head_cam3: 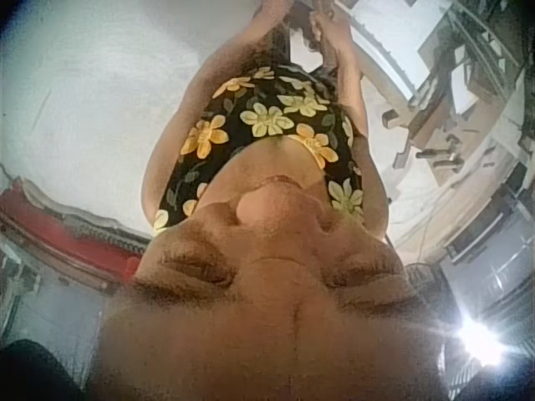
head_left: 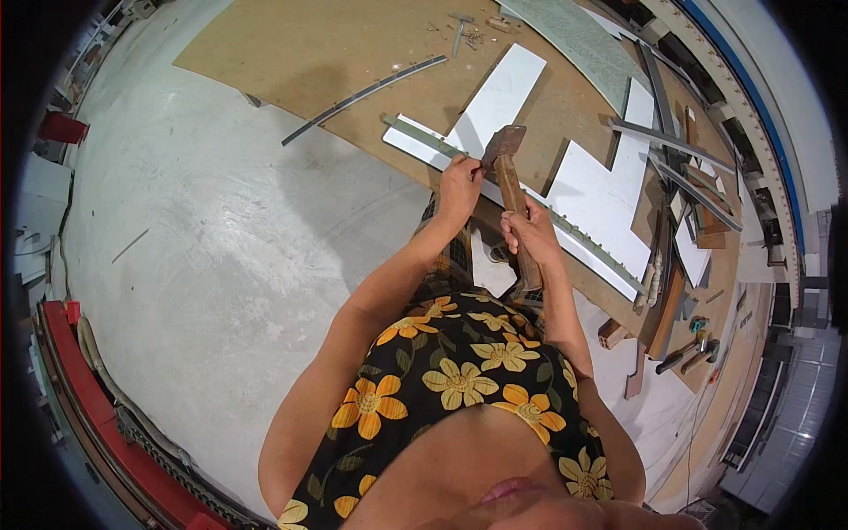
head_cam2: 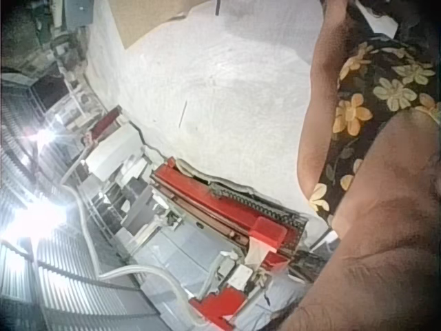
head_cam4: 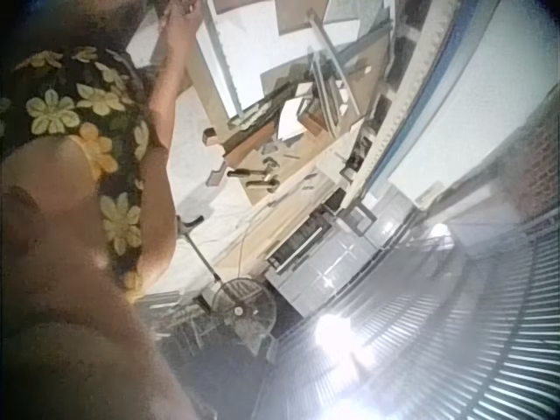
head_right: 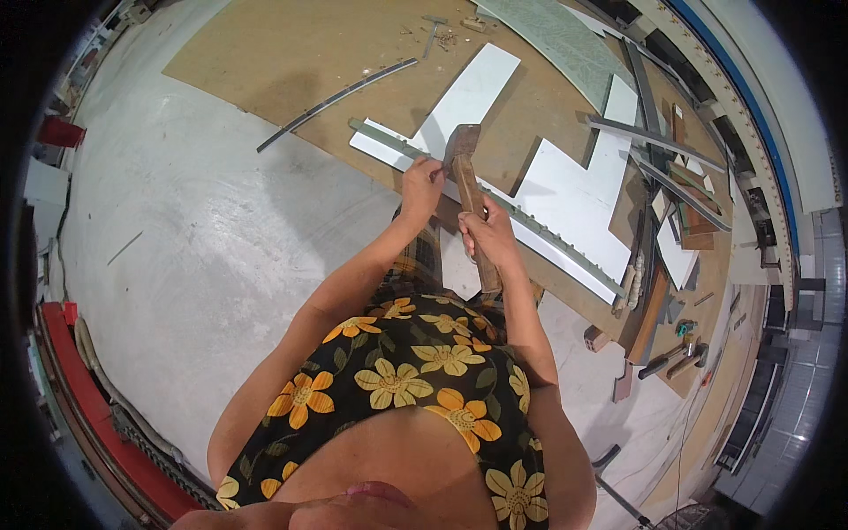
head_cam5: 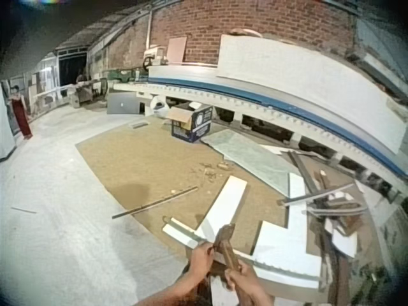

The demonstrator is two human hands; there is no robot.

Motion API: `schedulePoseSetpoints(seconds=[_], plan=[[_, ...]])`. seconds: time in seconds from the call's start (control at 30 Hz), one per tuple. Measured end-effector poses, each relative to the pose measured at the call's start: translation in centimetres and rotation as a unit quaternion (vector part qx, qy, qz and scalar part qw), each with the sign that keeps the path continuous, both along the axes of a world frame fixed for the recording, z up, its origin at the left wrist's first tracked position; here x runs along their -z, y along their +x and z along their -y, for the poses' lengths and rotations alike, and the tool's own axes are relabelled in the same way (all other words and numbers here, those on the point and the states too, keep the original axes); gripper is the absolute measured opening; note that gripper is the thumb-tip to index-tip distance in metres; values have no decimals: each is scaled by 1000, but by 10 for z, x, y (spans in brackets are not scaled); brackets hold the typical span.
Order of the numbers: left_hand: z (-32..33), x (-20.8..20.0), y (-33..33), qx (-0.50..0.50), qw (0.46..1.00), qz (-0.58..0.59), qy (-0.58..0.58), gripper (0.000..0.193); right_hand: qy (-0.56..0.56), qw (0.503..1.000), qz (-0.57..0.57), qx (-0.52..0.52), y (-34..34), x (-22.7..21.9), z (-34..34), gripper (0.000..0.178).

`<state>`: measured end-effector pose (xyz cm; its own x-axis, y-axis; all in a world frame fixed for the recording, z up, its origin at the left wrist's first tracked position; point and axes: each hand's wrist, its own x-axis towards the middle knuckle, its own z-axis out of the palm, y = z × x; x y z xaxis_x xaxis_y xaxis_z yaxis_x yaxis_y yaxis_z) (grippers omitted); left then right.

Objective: The recorder is hammering a finishing strip onto the edge of a T-shaped wooden piece at a workbench.

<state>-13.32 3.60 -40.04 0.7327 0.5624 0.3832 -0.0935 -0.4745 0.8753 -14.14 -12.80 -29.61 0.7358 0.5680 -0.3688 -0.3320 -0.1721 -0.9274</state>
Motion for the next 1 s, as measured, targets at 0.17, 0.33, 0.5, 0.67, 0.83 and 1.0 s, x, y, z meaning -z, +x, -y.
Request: schedulePoseSetpoints(seconds=[0.17, 0.33, 0.5, 0.67, 0.83, 1.0], plan=[[7, -3, -6, 0, 999, 49, -19, 23, 15, 999, 24, 16, -4, -14, 9, 24], [25, -12, -17, 28, 997, 44, 48, 29, 41, 997, 43, 41, -3, -14, 26, 31], [34, -14, -8, 15, 997, -27, 70, 24, 3, 998, 36, 53, -6, -7, 31, 33], [36, -24, -6, 18, 995, -70, 69, 15, 18, 998, 17, 54, -6, -1, 36, 35], [32, -23, -5, 22, 991, -95, 95, 14, 23, 998, 24, 55, -5, -1, 35, 31], [33, -18, -3, 21, 990, -97, 96, 14, -6, 999, 18, 37, -6, 5, 35, 26]])
